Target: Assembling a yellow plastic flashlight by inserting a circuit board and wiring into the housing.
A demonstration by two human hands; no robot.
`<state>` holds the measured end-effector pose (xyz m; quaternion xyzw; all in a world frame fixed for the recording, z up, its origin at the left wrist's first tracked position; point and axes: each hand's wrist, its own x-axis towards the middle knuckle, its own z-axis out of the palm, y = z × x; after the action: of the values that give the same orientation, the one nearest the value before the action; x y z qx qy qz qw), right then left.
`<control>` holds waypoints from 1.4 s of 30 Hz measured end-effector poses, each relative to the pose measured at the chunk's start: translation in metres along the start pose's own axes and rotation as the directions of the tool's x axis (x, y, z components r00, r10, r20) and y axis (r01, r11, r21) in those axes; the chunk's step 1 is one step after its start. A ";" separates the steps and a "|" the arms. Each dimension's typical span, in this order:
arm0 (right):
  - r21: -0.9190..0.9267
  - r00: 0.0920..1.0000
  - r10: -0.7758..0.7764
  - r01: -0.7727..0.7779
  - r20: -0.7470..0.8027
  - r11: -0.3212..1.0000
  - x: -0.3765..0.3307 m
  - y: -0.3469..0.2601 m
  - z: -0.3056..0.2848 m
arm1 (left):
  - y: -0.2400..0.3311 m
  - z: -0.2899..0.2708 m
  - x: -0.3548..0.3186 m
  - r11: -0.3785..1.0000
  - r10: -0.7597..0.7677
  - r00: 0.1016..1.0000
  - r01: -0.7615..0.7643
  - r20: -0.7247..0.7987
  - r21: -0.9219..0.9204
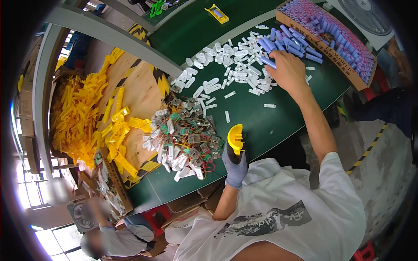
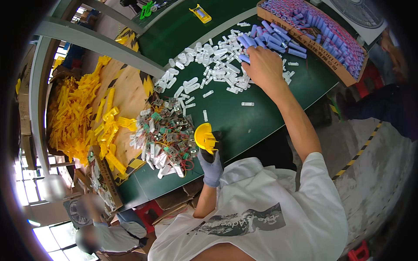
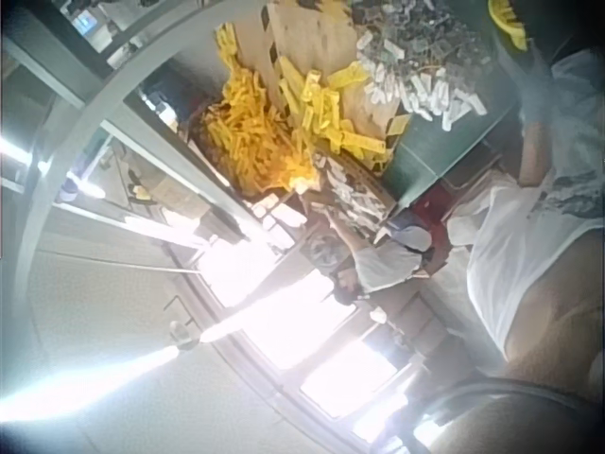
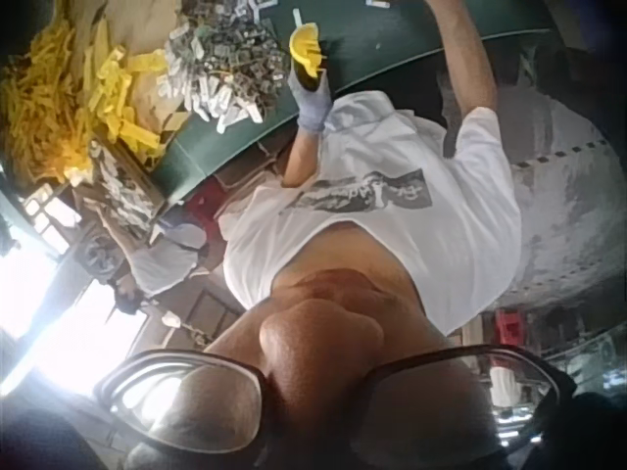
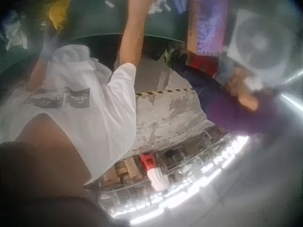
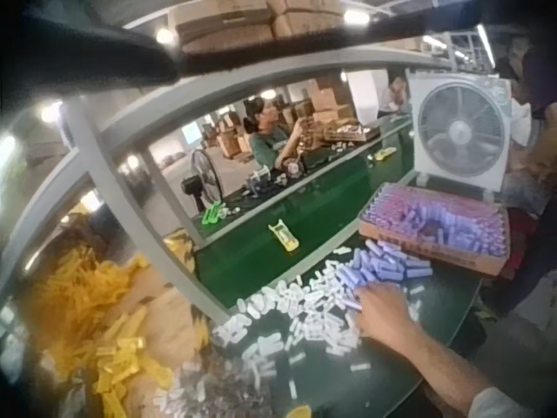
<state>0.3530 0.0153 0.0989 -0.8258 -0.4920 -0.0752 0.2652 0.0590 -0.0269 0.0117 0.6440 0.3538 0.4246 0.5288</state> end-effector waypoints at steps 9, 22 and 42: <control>0.040 0.993 0.107 -0.105 -0.051 0.994 0.002 0.014 0.040 | -0.004 0.001 0.001 0.999 -0.035 0.997 0.032 -0.065 -0.042; 0.679 0.646 -0.677 0.322 0.352 0.660 -0.010 -0.114 0.051 | -0.007 -0.008 -0.016 0.982 -0.008 0.998 0.018 0.054 -0.189; 0.943 0.833 -0.479 -0.142 0.278 0.302 -0.011 -0.122 0.085 | 0.000 -0.016 0.016 0.759 -0.169 0.983 0.173 0.068 -0.627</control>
<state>0.2318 0.0967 0.0669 -0.4403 -0.5805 0.4196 0.5414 0.0502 -0.0064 0.0157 0.3962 0.2467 0.4662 0.7515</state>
